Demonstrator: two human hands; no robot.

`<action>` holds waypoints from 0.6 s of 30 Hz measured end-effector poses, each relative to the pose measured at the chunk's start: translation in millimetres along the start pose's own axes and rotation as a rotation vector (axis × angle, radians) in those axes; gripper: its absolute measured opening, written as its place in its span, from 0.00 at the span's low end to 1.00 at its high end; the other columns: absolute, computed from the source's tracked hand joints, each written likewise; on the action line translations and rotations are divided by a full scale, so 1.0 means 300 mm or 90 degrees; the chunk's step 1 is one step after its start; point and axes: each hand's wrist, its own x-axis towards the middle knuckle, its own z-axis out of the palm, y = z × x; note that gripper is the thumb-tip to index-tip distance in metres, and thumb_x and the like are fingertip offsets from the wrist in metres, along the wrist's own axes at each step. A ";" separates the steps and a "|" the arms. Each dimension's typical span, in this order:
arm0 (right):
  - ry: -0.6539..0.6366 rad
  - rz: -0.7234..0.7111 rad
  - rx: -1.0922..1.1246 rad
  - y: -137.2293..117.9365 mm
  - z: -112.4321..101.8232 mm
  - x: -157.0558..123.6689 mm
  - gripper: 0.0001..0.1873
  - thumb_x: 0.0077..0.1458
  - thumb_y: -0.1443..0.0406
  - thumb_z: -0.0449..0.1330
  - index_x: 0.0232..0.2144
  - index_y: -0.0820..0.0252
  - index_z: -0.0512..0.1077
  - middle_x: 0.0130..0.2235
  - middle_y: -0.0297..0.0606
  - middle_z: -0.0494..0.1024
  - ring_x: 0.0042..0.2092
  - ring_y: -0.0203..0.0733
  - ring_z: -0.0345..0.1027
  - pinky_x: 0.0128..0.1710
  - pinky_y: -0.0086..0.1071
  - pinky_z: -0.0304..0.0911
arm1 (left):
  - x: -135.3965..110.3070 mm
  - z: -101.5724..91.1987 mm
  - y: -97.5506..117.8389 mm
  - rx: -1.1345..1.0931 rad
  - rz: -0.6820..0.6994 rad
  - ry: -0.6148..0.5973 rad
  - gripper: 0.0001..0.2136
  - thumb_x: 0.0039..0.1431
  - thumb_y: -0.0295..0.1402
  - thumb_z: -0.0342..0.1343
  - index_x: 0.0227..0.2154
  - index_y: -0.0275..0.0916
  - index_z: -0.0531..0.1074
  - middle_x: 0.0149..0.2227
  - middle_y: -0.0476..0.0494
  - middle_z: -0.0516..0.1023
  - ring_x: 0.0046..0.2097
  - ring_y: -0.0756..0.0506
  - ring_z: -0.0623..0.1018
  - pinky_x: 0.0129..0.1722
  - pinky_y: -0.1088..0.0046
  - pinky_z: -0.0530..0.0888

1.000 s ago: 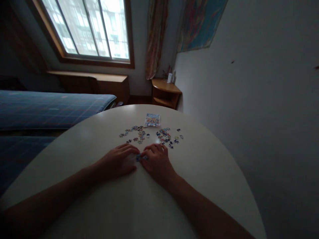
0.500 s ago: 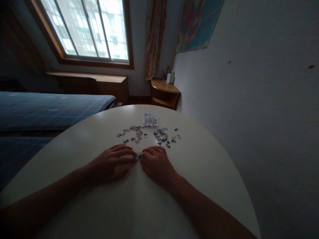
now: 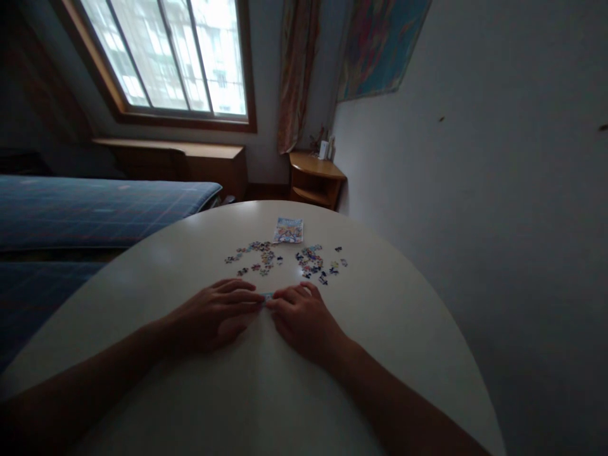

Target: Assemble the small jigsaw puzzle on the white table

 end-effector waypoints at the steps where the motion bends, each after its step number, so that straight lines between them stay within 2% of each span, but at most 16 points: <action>1: -0.002 0.000 0.001 0.000 -0.001 -0.001 0.12 0.61 0.69 0.57 0.46 0.53 0.73 0.49 0.37 0.78 0.51 0.44 0.69 0.60 0.46 0.45 | 0.000 0.000 0.001 -0.002 -0.002 -0.003 0.20 0.61 0.32 0.54 0.56 0.43 0.69 0.57 0.46 0.75 0.57 0.39 0.71 0.58 0.55 0.68; 7: -0.017 0.000 0.004 -0.003 -0.009 -0.004 0.13 0.61 0.68 0.57 0.48 0.55 0.73 0.50 0.41 0.77 0.52 0.47 0.67 0.59 0.48 0.51 | 0.002 0.010 0.000 -0.020 -0.013 -0.001 0.19 0.60 0.30 0.55 0.55 0.41 0.69 0.54 0.43 0.75 0.57 0.40 0.71 0.58 0.57 0.69; 13: -0.040 -0.007 0.026 0.005 -0.011 -0.002 0.17 0.61 0.68 0.57 0.52 0.58 0.71 0.51 0.44 0.76 0.54 0.47 0.66 0.56 0.45 0.60 | 0.002 0.015 -0.008 -0.049 -0.016 0.009 0.17 0.62 0.29 0.54 0.54 0.42 0.69 0.53 0.43 0.74 0.56 0.41 0.71 0.58 0.59 0.70; 18: -0.045 -0.019 0.038 0.007 -0.019 -0.003 0.15 0.62 0.67 0.56 0.51 0.59 0.72 0.51 0.44 0.75 0.53 0.45 0.67 0.55 0.44 0.63 | 0.005 0.010 -0.007 -0.062 -0.034 -0.003 0.17 0.62 0.29 0.54 0.54 0.43 0.68 0.53 0.42 0.74 0.56 0.41 0.71 0.57 0.59 0.70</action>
